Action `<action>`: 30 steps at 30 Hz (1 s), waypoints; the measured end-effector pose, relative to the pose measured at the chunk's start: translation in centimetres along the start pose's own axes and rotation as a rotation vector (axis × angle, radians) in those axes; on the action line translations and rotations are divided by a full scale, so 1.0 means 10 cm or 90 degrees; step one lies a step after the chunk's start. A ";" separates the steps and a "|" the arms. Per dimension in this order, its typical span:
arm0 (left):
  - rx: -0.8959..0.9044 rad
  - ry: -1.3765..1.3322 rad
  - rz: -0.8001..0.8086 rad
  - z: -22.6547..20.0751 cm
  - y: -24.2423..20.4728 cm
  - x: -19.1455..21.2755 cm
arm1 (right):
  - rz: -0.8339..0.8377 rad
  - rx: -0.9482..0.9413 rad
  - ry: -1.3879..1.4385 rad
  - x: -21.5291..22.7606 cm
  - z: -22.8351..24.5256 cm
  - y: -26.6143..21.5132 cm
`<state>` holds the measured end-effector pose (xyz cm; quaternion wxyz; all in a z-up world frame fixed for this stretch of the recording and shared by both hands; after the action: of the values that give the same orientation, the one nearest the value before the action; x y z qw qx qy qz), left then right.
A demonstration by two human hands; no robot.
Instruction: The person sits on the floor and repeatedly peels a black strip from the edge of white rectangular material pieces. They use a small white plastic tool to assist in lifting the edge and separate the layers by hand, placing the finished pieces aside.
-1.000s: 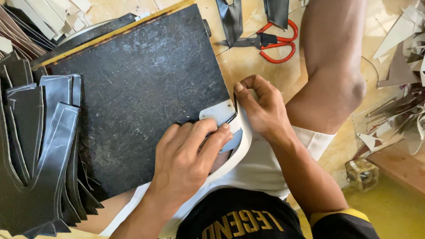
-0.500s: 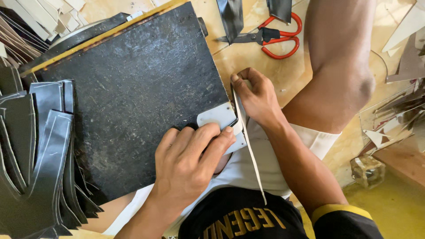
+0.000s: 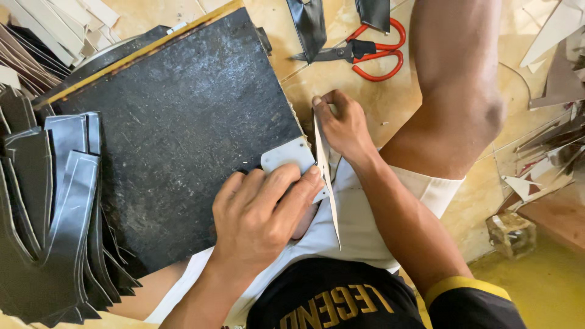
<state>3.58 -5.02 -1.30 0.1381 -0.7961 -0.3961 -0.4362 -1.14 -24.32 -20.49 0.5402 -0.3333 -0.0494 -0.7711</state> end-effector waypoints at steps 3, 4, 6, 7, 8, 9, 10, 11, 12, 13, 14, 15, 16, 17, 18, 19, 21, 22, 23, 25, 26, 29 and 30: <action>0.020 0.004 -0.011 -0.01 0.01 -0.01 | -0.010 -0.033 -0.019 -0.01 -0.13 0.04; 0.028 0.014 -0.008 -0.02 0.01 -0.01 | -0.024 -0.035 -0.013 0.00 -0.17 0.05; 0.042 0.032 -0.007 -0.06 0.00 -0.04 | -0.053 -0.037 0.000 0.06 -0.27 0.08; 0.041 0.035 -0.010 -0.07 0.01 -0.04 | -0.077 -0.032 0.032 0.13 -0.32 0.12; 0.042 0.038 -0.012 -0.08 0.00 -0.05 | -0.100 -0.028 0.064 0.24 -0.36 0.14; 0.042 0.042 -0.014 -0.10 -0.01 -0.05 | -0.123 -0.024 0.097 0.35 -0.38 0.13; 0.041 0.045 -0.018 -0.11 -0.02 -0.06 | -0.185 -0.071 0.117 0.51 -0.39 0.11; 0.040 0.047 -0.022 -0.10 -0.03 -0.07 | -0.247 -0.119 0.139 0.71 -0.39 0.09; 0.044 0.050 -0.027 -0.11 -0.05 -0.07 | -0.282 -0.099 0.290 0.99 -0.36 0.01; 0.041 0.034 -0.026 -0.12 -0.08 -0.06 | -0.308 -0.041 0.463 1.24 -0.26 -0.05; 0.035 0.018 -0.026 -0.11 -0.10 -0.05 | -0.342 0.052 0.543 1.47 -0.11 -0.17; 0.029 0.001 -0.026 -0.12 -0.11 -0.06 | -0.345 0.135 0.539 1.62 0.08 -0.32; 0.047 -0.079 -0.015 -0.18 -0.15 -0.08 | -0.356 0.201 0.553 1.77 0.28 -0.48; 0.064 -0.159 -0.003 -0.27 -0.20 -0.11 | -0.362 0.268 0.567 1.93 0.49 -0.66; 0.082 -0.238 0.009 -0.34 -0.23 -0.13 | -0.380 0.287 0.581 1.95 0.67 -0.83; 0.108 -0.376 0.071 -0.42 -0.24 -0.18 | -0.397 0.307 0.594 1.96 0.83 -1.01; 0.154 -0.646 0.194 -0.61 -0.28 -0.23 | -0.430 0.344 0.411 1.74 1.06 -1.38; 0.206 -0.776 0.196 -0.63 -0.25 -0.25 | -0.419 0.364 0.391 1.59 1.11 -1.51; 0.258 -0.907 0.197 -0.64 -0.22 -0.29 | -0.408 0.385 0.372 1.45 1.12 -1.65; 0.342 -1.026 0.146 -0.55 -0.22 -0.28 | -0.368 0.357 0.162 1.02 1.10 -1.87; 0.375 -1.014 0.097 -0.43 -0.24 -0.21 | -0.296 0.337 0.375 0.71 1.12 -1.97; 0.422 -0.819 0.121 -0.03 -0.36 0.16 | -0.017 0.538 0.188 0.56 1.21 -1.99; 0.396 -0.632 0.134 0.07 -0.41 0.34 | 0.021 0.545 0.116 0.58 1.21 -1.89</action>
<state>1.98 -0.24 0.53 0.2057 -0.8619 -0.4415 0.1408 -13.06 -15.86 -2.44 0.6438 -0.0108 -0.3116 -0.6988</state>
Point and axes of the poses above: each hand's wrist, its own y-axis towards the middle knuckle, its own x-axis out of the back of the hand, z = x × y, the point moved 3 cm from there along y, towards the middle knuckle, and after that the axes turned 9 degrees about x, right-handed, at the moved point
